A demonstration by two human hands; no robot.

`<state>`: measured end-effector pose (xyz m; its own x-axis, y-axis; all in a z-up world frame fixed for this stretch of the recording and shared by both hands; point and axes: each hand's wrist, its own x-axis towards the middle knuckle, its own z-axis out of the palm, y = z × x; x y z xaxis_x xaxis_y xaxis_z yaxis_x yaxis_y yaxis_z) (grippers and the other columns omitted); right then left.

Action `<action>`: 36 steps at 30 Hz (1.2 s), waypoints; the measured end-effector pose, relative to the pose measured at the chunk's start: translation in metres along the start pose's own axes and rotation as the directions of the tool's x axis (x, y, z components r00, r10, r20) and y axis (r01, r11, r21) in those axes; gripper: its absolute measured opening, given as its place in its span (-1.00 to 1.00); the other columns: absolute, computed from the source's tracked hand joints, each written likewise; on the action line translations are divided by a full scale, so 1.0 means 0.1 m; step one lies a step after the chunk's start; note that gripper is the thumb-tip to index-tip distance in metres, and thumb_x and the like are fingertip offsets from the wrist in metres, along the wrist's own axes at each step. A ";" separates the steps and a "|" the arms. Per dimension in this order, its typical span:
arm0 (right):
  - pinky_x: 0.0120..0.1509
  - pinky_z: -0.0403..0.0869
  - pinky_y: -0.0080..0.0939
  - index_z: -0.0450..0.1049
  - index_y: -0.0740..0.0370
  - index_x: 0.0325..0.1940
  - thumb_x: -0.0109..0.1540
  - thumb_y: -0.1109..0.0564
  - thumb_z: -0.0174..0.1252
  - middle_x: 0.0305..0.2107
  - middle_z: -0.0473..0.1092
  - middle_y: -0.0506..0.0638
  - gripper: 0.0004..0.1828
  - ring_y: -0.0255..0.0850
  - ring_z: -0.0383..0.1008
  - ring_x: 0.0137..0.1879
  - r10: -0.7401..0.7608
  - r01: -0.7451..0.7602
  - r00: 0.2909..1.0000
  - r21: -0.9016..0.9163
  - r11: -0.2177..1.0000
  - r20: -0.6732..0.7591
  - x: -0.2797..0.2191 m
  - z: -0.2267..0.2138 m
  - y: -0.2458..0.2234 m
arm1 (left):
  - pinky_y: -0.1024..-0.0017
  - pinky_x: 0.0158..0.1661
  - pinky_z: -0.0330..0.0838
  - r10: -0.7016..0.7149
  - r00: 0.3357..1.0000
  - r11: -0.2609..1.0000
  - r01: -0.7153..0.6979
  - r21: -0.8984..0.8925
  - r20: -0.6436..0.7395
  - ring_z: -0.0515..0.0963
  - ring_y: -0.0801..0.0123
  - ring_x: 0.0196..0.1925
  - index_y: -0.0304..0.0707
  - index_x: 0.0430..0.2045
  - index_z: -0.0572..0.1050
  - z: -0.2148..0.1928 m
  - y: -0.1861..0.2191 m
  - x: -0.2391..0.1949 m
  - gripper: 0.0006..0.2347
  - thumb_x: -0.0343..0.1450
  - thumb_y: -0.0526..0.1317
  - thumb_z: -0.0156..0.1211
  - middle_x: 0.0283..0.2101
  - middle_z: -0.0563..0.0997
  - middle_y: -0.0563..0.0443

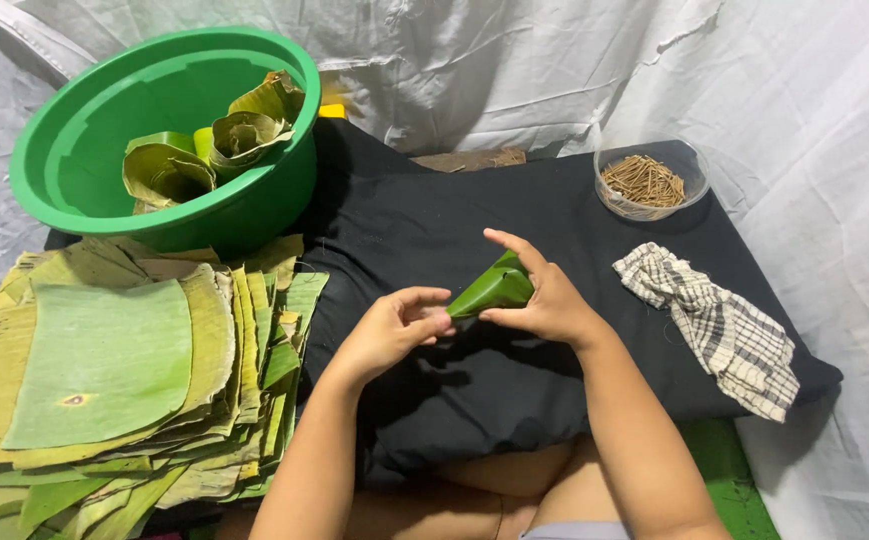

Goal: Folding banana leaves into cone shapes and securing them with small wooden pins.

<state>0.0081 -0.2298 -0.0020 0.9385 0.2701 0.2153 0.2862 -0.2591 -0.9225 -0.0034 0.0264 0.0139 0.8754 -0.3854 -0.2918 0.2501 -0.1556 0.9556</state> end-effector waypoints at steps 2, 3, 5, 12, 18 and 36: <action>0.07 0.57 -0.03 0.27 0.00 0.48 -0.14 0.32 0.54 -0.21 0.63 0.12 0.13 -0.06 0.65 -0.06 -0.003 0.003 1.000 0.021 1.000 -0.003 -0.01 0.00 0.01 | 0.39 -0.10 0.63 -0.002 1.000 1.000 0.002 -0.018 -0.002 0.71 0.23 -0.11 -0.49 0.14 0.46 0.01 0.03 -0.04 -0.56 0.35 -0.32 0.35 -0.07 0.68 -0.36; 0.07 0.57 -0.03 0.27 0.01 0.48 -0.15 0.34 0.55 -0.21 0.63 0.12 0.13 -0.07 0.65 -0.06 -0.009 0.009 1.000 0.041 0.999 -0.002 -0.01 0.00 0.01 | 0.37 -0.09 0.64 -0.002 1.000 0.999 0.001 -0.038 -0.008 0.70 0.22 -0.10 -0.52 0.11 0.48 0.01 0.04 -0.06 -0.55 0.32 -0.37 0.39 -0.07 0.68 -0.36; 0.07 0.57 0.00 0.27 0.02 0.48 -0.13 0.34 0.53 -0.21 0.63 0.13 0.12 -0.04 0.65 -0.06 -0.013 0.013 1.000 0.031 0.999 0.015 -0.01 0.00 0.00 | 0.40 -0.12 0.64 -0.007 1.000 0.999 0.006 -0.036 -0.022 0.72 0.23 -0.12 -0.50 0.08 0.50 0.00 -0.01 -0.01 -0.59 0.34 -0.35 0.37 -0.09 0.70 -0.33; 0.09 0.56 0.08 0.22 0.03 0.49 -0.17 0.23 0.61 -0.18 0.62 0.17 0.18 0.04 0.65 -0.04 -0.011 0.014 0.995 -0.030 0.999 0.100 0.01 0.04 -0.03 | 0.46 -0.18 0.64 -0.058 0.996 0.998 0.061 0.032 -0.066 0.75 0.23 -0.16 -0.46 0.05 0.52 0.00 -0.12 0.10 -0.64 0.36 -0.32 0.35 -0.13 0.73 -0.28; 0.03 0.58 0.02 0.31 0.04 0.40 -0.07 0.29 0.52 -0.25 0.63 0.18 -0.03 0.00 0.66 -0.08 0.005 -0.004 0.997 -0.007 1.000 0.081 0.01 0.07 0.04 | 0.47 -0.22 0.65 -0.013 0.993 0.981 0.036 0.189 -0.121 0.77 0.27 -0.20 -0.36 -0.03 0.59 0.08 -0.01 0.02 -0.70 0.38 -0.26 0.36 -0.22 0.75 -0.21; -0.03 0.56 -0.11 0.36 -0.02 0.34 -0.13 0.23 0.58 -0.38 0.62 0.08 -0.03 -0.15 0.64 -0.25 -0.057 0.057 0.998 -0.053 0.997 0.003 0.02 -0.22 0.04 | 0.39 -0.09 0.65 -0.013 1.000 1.000 0.013 -0.010 -0.015 0.69 0.20 -0.09 -0.38 0.06 0.56 0.12 -0.07 0.09 -0.70 0.44 -0.28 0.27 -0.09 0.69 -0.39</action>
<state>0.0159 -0.2511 0.0018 0.9201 0.2873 0.2662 0.3490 -0.2924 -0.8904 -0.0022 0.0127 0.0044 0.8781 -0.3700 -0.3033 0.2652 -0.1511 0.9523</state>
